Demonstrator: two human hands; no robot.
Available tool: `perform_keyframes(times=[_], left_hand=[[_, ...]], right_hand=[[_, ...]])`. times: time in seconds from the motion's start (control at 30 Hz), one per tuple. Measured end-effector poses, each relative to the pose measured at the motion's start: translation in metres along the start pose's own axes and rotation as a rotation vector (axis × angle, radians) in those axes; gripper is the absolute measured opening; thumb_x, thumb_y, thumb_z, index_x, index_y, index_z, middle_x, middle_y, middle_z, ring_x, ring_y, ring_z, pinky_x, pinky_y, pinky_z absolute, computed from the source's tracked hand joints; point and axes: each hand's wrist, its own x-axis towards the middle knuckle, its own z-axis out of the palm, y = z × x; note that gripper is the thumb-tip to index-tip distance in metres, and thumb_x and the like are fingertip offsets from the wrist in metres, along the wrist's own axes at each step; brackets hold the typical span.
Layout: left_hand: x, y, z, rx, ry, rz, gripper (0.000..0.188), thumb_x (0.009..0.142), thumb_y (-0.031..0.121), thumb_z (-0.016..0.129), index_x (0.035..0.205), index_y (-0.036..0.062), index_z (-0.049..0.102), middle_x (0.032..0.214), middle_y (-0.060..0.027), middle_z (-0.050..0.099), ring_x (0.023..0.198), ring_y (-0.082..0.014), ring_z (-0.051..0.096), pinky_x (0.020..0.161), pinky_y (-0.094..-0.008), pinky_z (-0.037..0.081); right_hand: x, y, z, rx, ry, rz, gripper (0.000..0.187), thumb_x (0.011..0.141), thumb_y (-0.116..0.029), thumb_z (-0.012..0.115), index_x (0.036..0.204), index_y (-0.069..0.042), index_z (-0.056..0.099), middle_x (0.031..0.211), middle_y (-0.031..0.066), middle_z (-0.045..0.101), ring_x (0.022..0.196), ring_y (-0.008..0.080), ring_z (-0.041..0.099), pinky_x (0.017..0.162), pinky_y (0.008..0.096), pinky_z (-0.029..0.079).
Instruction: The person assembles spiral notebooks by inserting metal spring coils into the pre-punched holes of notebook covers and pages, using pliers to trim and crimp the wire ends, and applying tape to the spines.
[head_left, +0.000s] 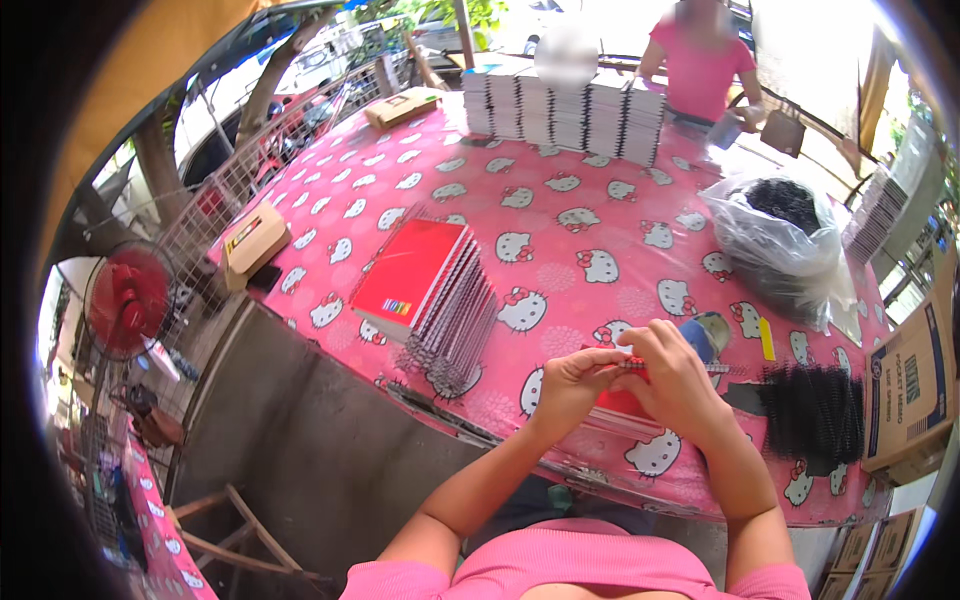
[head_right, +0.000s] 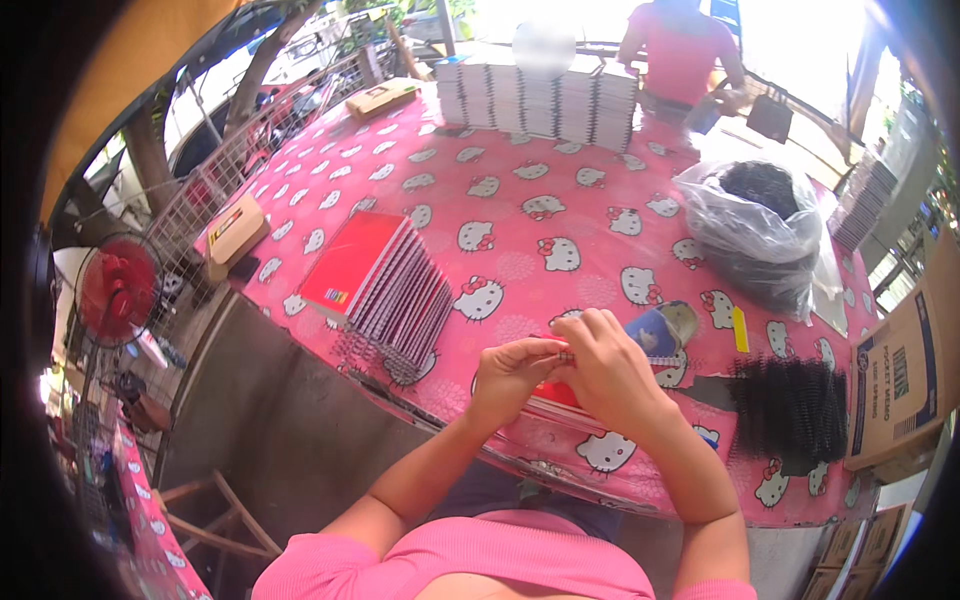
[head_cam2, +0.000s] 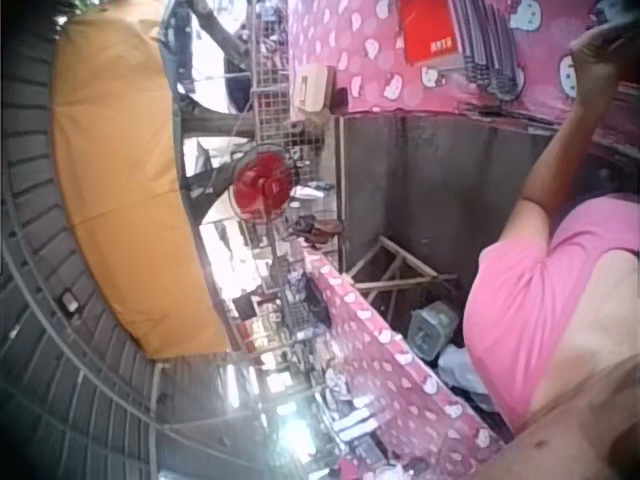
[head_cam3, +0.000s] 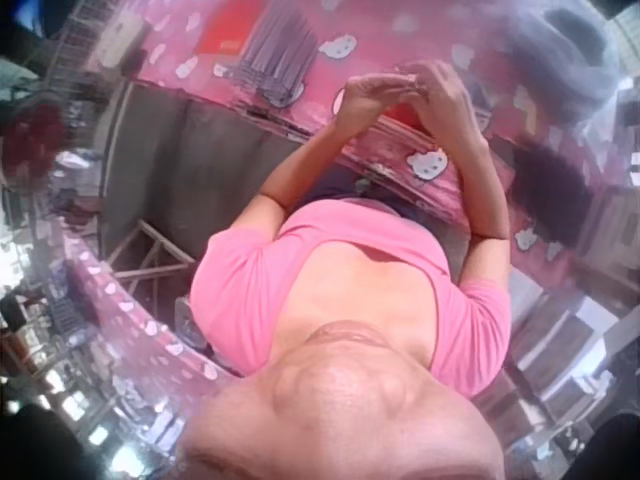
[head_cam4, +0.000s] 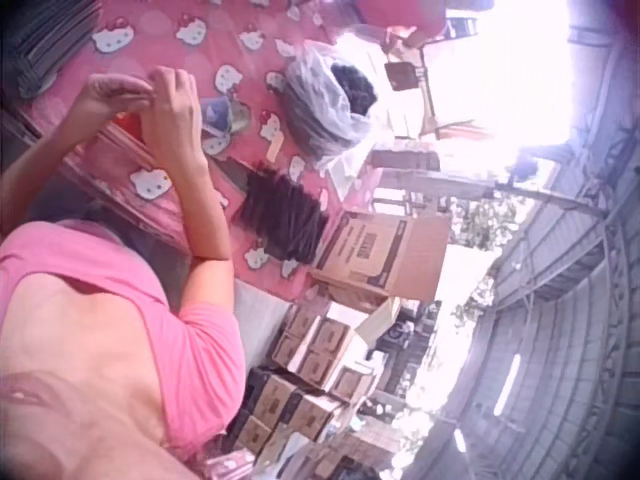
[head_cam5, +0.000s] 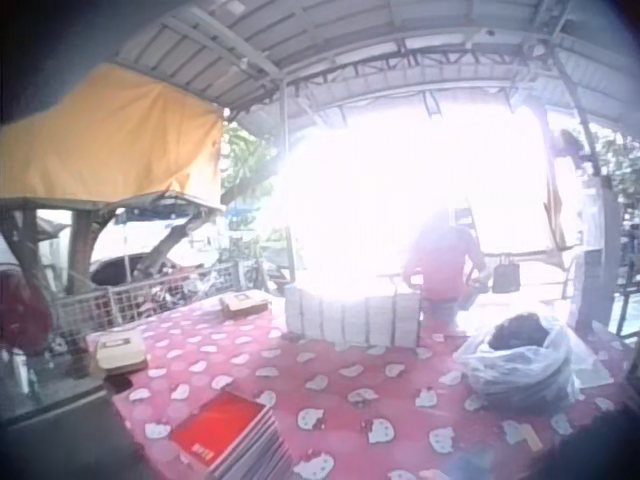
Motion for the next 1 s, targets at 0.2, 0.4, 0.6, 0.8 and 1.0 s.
perform_keyframes(times=[0.2,0.4,0.6,0.8,1.0], left_hand=[[-0.012,-0.002,0.004,0.169,0.009,0.185,0.023,0.089,-0.008,0.057,0.109,-0.0043,0.066,0.100,-0.0095,0.070,0.091,-0.0113,0.064,0.084,-0.0237,0.052],[-0.011,-0.001,0.021,-0.079,0.049,0.228,0.023,0.087,-0.011,0.056,0.106,-0.0015,0.064,0.096,-0.0051,0.067,0.090,-0.0102,0.063,0.076,-0.0222,0.051],[-0.022,0.047,0.016,-0.040,0.134,0.260,0.018,0.087,-0.008,0.061,0.103,-0.0016,0.059,0.095,-0.0043,0.066,0.088,-0.0073,0.061,0.076,-0.0198,0.051],[-0.045,0.103,-0.001,0.104,0.247,0.380,0.032,0.080,-0.015,0.065,0.108,-0.0023,0.055,0.094,-0.0100,0.067,0.085,-0.0125,0.065,0.078,-0.0240,0.055],[-0.059,0.146,-0.030,0.317,0.379,0.525,0.038,0.077,-0.011,0.072,0.109,-0.0023,0.053,0.091,-0.0104,0.069,0.083,-0.0117,0.065,0.073,-0.0235,0.055]], right_hand=[[-0.007,0.004,0.002,0.017,0.040,-0.006,0.021,0.070,-0.005,0.073,0.087,-0.002,0.060,0.076,0.0119,0.052,0.071,0.0301,0.052,0.064,0.0409,0.043],[-0.004,-0.015,-0.007,0.074,0.185,0.116,0.016,0.071,-0.006,0.075,0.078,-0.001,0.063,0.074,0.0097,0.058,0.068,0.0262,0.057,0.060,0.0349,0.045],[0.020,-0.041,-0.011,0.062,0.181,-0.070,0.012,0.073,-0.001,0.071,0.083,-0.001,0.065,0.078,0.0102,0.060,0.071,0.0261,0.059,0.062,0.0354,0.048],[0.058,-0.070,-0.014,0.203,0.078,-0.333,0.019,0.069,0.005,0.069,0.087,0.003,0.063,0.080,0.0131,0.060,0.071,0.0288,0.058,0.063,0.0367,0.049],[0.103,-0.101,-0.003,0.284,0.031,-0.589,0.024,0.062,0.008,0.065,0.085,0.002,0.062,0.080,0.0105,0.055,0.070,0.0257,0.055,0.061,0.0352,0.047]])
